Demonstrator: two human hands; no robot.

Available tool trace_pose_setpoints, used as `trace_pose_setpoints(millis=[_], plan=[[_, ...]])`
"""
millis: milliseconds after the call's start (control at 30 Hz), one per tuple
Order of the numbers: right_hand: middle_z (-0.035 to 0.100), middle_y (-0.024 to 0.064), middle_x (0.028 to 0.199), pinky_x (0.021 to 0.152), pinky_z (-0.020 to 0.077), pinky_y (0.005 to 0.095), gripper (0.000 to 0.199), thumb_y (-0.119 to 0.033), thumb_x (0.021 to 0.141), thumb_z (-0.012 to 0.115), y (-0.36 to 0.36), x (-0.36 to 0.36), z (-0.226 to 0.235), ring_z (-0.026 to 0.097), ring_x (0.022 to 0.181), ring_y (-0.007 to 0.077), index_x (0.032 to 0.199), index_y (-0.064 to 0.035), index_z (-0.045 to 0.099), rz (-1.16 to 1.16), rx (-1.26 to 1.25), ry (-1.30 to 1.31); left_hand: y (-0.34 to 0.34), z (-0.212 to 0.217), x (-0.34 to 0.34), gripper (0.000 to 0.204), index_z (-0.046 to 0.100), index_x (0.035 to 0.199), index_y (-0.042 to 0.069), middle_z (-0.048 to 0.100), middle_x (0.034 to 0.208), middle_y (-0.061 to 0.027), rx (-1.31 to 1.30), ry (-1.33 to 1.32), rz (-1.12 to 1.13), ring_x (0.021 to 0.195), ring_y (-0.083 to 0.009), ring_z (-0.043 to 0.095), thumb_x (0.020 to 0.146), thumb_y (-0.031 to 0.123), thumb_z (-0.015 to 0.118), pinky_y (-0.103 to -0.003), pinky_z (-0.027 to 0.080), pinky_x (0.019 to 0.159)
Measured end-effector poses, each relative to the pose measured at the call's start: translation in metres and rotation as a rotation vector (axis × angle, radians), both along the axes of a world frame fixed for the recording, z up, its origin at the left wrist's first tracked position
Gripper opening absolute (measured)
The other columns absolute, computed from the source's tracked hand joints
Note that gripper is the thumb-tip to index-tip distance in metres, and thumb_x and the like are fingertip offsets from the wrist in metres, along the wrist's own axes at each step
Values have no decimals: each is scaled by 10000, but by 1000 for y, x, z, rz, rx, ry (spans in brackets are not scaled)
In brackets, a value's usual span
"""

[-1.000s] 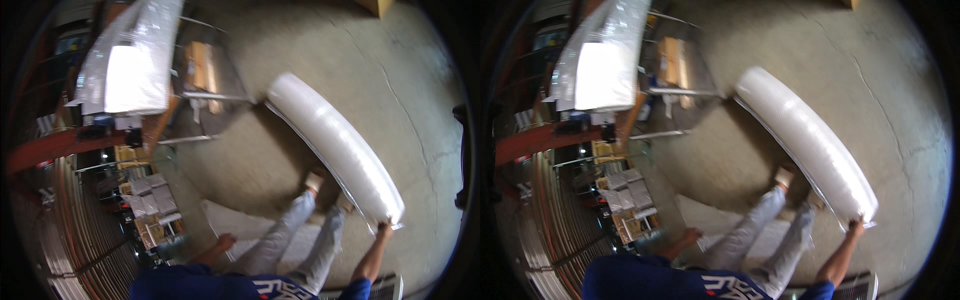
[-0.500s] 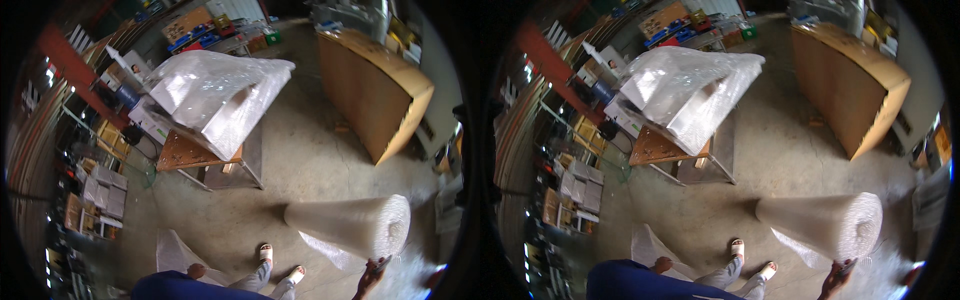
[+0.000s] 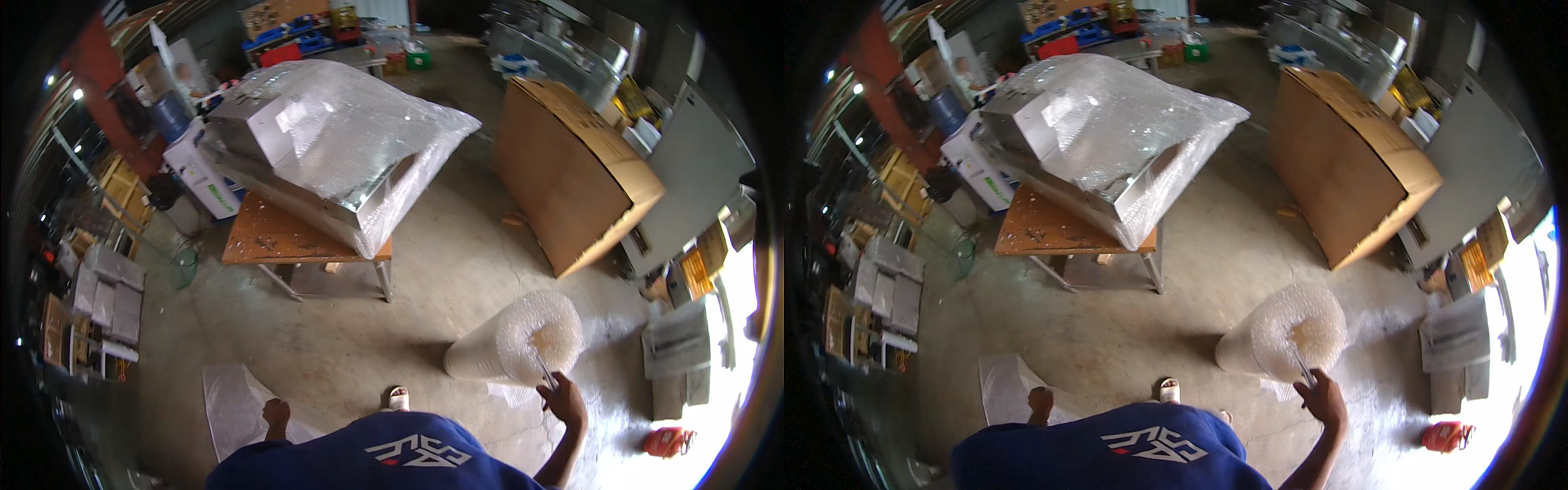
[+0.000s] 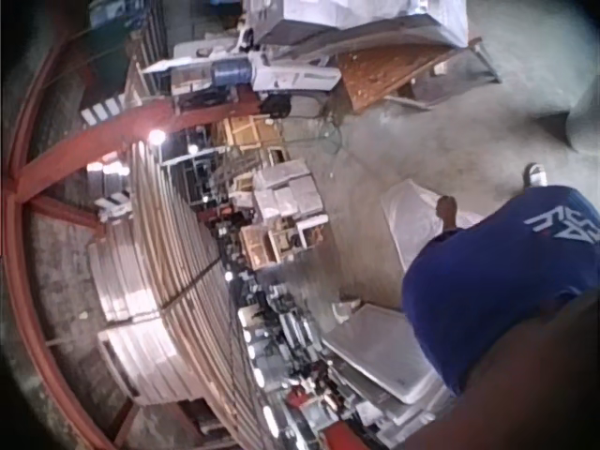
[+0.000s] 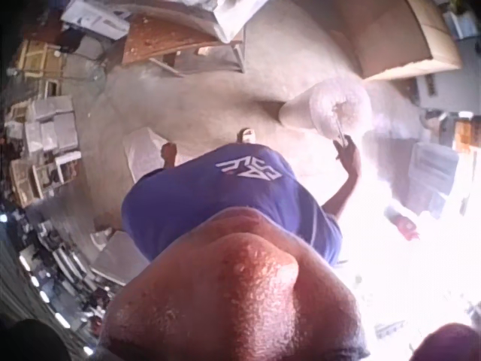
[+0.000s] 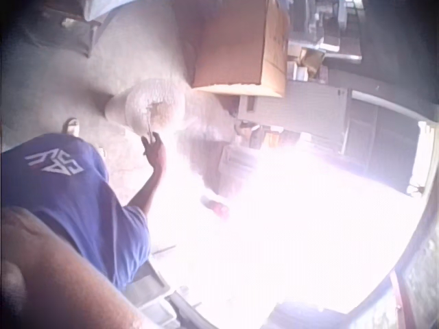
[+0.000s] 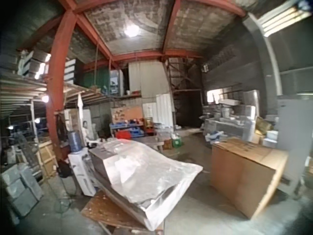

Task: The person wraps a large metal kitchen hood with bubble wrap, securing it with packing tape. They pull the bubble wrap from a roll, cover the hood, and apply tape to hold the wrap in place.

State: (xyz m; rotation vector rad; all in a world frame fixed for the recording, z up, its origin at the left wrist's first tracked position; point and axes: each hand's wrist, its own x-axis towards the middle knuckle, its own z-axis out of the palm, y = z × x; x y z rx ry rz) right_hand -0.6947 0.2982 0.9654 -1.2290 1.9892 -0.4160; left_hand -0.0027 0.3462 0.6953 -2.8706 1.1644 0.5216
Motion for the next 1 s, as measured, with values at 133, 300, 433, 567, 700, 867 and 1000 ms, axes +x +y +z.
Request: trace_pose_setpoints(millis=[133,300,433,567,700,867,1000], plan=[[635,113,685,508,499,356,364,-235,893,699,-13,34,12,647,534,190,1138,19,611,-84,61,-5,-28,16,54,353,724,957,-14,701,954,-237,-295,-41,-44,938,-420,664,736,225,587,-481,515,856],[657,144,662,510,504,361,384,-295,917,675,-37,59,33,651,525,215,1144,10,619,-148,165,66,-59,7,95,251,724,920,-12,703,919,-217,-598,-115,-177,907,-397,671,759,156,630,-468,520,828],[617,133,621,508,469,371,339,-285,939,632,-70,96,64,608,499,196,1138,-10,630,-213,94,200,-83,45,82,172,721,864,6,699,875,-186,-556,17,-15,835,-361,676,752,111,642,-436,524,771],[533,72,570,489,442,328,380,-312,954,607,-129,132,49,542,473,139,1153,12,618,-45,-17,85,-75,47,101,144,717,847,3,686,807,-168,-636,16,57,767,-349,669,739,71,650,-413,528,735],[534,45,598,448,415,301,368,-334,982,588,-210,202,-11,514,474,101,1132,0,621,190,0,-298,-86,74,124,103,694,791,-2,667,776,-182,-628,-140,50,749,-371,658,704,30,649,-428,515,696],[557,74,697,604,435,333,444,-419,1019,494,-326,334,-110,500,646,141,1005,11,605,642,102,-418,-81,117,170,100,661,766,-12,635,750,-173,-730,-249,194,719,-364,632,667,-5,647,-428,495,674],[514,80,684,578,415,341,487,-463,1030,428,-408,478,-153,501,611,174,989,-3,582,671,-6,-628,-58,145,213,141,626,754,-13,606,731,-156,-803,-338,201,687,-334,604,659,87,654,-416,476,658]])
